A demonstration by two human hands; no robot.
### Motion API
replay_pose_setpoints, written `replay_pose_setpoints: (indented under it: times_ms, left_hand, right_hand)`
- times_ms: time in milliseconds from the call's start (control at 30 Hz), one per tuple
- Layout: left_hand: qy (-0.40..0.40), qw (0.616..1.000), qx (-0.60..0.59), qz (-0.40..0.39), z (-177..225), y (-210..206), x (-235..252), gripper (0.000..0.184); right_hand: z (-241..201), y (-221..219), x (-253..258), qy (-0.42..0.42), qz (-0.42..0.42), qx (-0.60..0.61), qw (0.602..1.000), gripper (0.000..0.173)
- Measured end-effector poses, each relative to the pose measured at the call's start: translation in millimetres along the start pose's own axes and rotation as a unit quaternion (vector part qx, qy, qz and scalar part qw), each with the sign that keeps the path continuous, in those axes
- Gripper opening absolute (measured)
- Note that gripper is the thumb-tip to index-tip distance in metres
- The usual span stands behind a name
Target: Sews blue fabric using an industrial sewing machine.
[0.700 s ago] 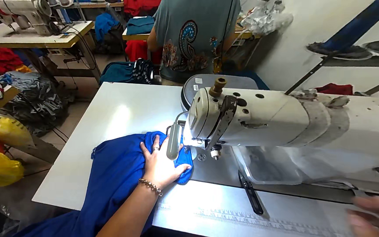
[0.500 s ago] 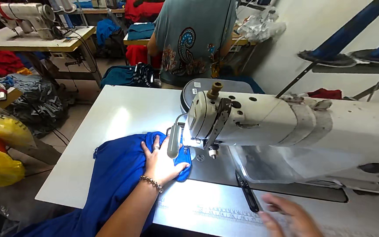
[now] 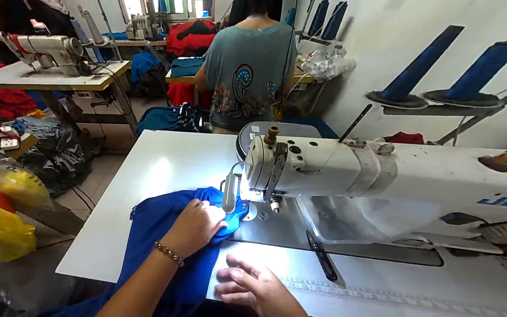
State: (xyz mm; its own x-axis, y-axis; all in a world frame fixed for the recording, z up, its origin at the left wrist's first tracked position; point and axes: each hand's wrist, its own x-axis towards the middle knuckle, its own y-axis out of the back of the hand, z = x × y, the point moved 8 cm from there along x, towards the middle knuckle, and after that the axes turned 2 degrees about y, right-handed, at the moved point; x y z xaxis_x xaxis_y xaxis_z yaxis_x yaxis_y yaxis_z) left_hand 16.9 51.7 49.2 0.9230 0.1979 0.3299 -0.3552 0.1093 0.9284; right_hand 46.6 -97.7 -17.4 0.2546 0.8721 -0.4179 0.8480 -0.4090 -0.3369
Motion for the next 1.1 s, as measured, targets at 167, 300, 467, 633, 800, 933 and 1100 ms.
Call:
replay_pose_setpoints:
  times_ms: [167, 300, 467, 633, 800, 933, 1100]
  left_hand:
    - [0.169, 0.951, -0.081, -0.245, -28, 6, -14, 0.035]
    - [0.169, 0.940, -0.054, -0.291, -33, 33, -23, 0.037]
    - [0.052, 0.987, 0.004, -0.153, -22, 80, -17, 0.034]
    - [-0.044, 0.997, -0.002, -0.059, 10, 64, -32, 0.032]
    - [-0.105, 0.988, -0.052, -0.103, 72, 36, -48, 0.032]
    - [-0.168, 0.977, -0.084, -0.100, 108, 18, -44, 0.029]
    - [-0.029, 0.958, -0.270, -0.093, 81, -2, -11, 0.028]
  right_hand:
    - [3, -43, 35, -0.041, -0.007, 0.113, 0.993, 0.040]
    - [-7, -75, 61, 0.003, -0.044, 0.093, 0.995, 0.038]
    - [-28, -112, 101, 0.097, -0.102, 0.211, 0.967, 0.020]
    - [-19, -63, 72, 0.093, -0.069, -0.123, 0.986, 0.009]
    - [-63, 18, 12, 0.466, 0.208, -0.484, 0.711, 0.020]
    - [-54, 20, 16, 0.518, 0.114, -0.640, 0.556, 0.026]
    - [-42, 21, 0, 0.518, 0.078, -0.621, 0.583, 0.023]
